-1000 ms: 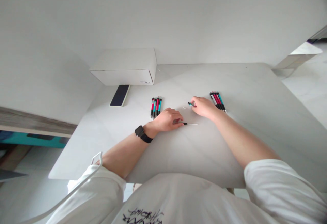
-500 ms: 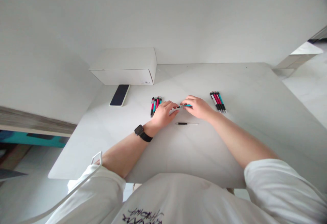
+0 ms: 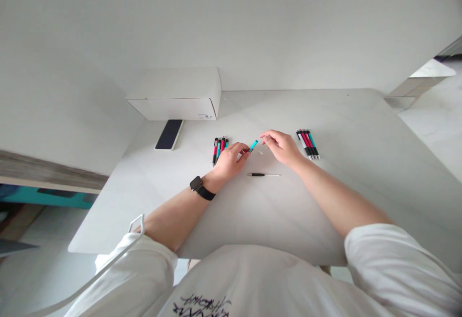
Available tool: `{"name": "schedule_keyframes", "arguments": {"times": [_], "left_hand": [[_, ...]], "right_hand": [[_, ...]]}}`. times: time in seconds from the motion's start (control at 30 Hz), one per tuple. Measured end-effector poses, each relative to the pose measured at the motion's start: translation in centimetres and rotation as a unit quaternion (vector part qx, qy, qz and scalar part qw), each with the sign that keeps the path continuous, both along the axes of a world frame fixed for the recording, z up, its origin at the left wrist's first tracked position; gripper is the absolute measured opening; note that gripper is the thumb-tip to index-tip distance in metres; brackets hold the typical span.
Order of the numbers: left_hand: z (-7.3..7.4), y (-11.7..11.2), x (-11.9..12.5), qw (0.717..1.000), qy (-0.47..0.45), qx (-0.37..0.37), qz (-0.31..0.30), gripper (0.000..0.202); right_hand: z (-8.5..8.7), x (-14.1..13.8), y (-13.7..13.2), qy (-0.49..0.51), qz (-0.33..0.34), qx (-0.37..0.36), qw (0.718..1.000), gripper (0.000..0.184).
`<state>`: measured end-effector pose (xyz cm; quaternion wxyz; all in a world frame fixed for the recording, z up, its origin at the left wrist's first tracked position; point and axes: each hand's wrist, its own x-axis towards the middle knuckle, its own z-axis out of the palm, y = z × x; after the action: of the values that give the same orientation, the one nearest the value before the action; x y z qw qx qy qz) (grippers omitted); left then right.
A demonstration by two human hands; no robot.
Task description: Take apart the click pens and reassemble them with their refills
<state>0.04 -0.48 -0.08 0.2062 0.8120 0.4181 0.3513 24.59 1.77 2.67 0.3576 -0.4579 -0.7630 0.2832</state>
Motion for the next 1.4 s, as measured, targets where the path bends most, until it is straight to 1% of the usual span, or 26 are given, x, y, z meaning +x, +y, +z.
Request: {"name": "schedule_keyframes", "arguments": {"times": [0.07,0.1,0.23,0.33,0.43,0.5,0.6,0.7,0.77,0.87,1.0,1.17,1.4], "left_hand": [[0.0,0.0,0.0,1.000,-0.003,-0.005,0.006,0.013],[0.0,0.0,0.0,1.000,-0.003,-0.005,0.009,0.013],[0.0,0.0,0.0,1.000,0.002,-0.009,0.019,0.012],[0.1,-0.1,0.0,1.000,0.003,-0.015,0.020,0.011],[0.0,0.0,0.0,1.000,0.005,-0.023,0.017,0.012],[-0.1,0.0,0.0,0.999,0.006,-0.027,0.016,0.012],[-0.1,0.0,0.0,0.999,0.003,-0.028,0.017,0.013],[-0.1,0.0,0.0,0.999,0.000,-0.029,0.013,0.013],[-0.1,0.0,0.0,1.000,0.001,-0.028,0.011,0.012],[-0.1,0.0,0.0,1.000,0.005,-0.027,0.009,0.012],[-0.1,0.1,-0.1,1.000,0.010,-0.028,0.006,0.012],[-0.2,0.1,-0.1,1.000,0.012,-0.028,0.003,0.012],[0.0,0.0,0.0,0.999,0.022,-0.033,0.001,0.016]], "right_hand": [[-0.7,0.4,0.5,-0.044,-0.032,0.007,0.998,0.025],[-1.1,0.5,0.7,-0.077,-0.038,0.013,0.996,0.022],[-2.2,0.6,0.9,-0.193,-0.018,0.015,0.981,0.014],[-2.6,0.6,0.8,-0.224,-0.001,0.008,0.975,0.010],[-2.7,0.6,0.8,-0.233,0.010,0.011,0.972,0.004],[-2.6,0.5,0.8,-0.233,0.015,0.016,0.972,0.004],[-2.3,0.4,0.8,-0.196,-0.006,0.017,0.980,0.008],[-2.0,0.3,0.8,-0.116,-0.044,-0.001,0.992,0.006],[-1.7,0.2,0.8,-0.061,-0.056,-0.007,0.997,0.005],[-1.4,0.2,0.8,0.002,-0.066,0.001,0.998,0.006],[-0.8,0.1,0.7,0.066,-0.068,0.015,0.995,0.013],[-0.1,-0.2,0.2,0.099,-0.072,0.018,0.992,0.023],[-0.1,-0.4,0.1,0.088,-0.058,0.038,0.994,0.024]]}}
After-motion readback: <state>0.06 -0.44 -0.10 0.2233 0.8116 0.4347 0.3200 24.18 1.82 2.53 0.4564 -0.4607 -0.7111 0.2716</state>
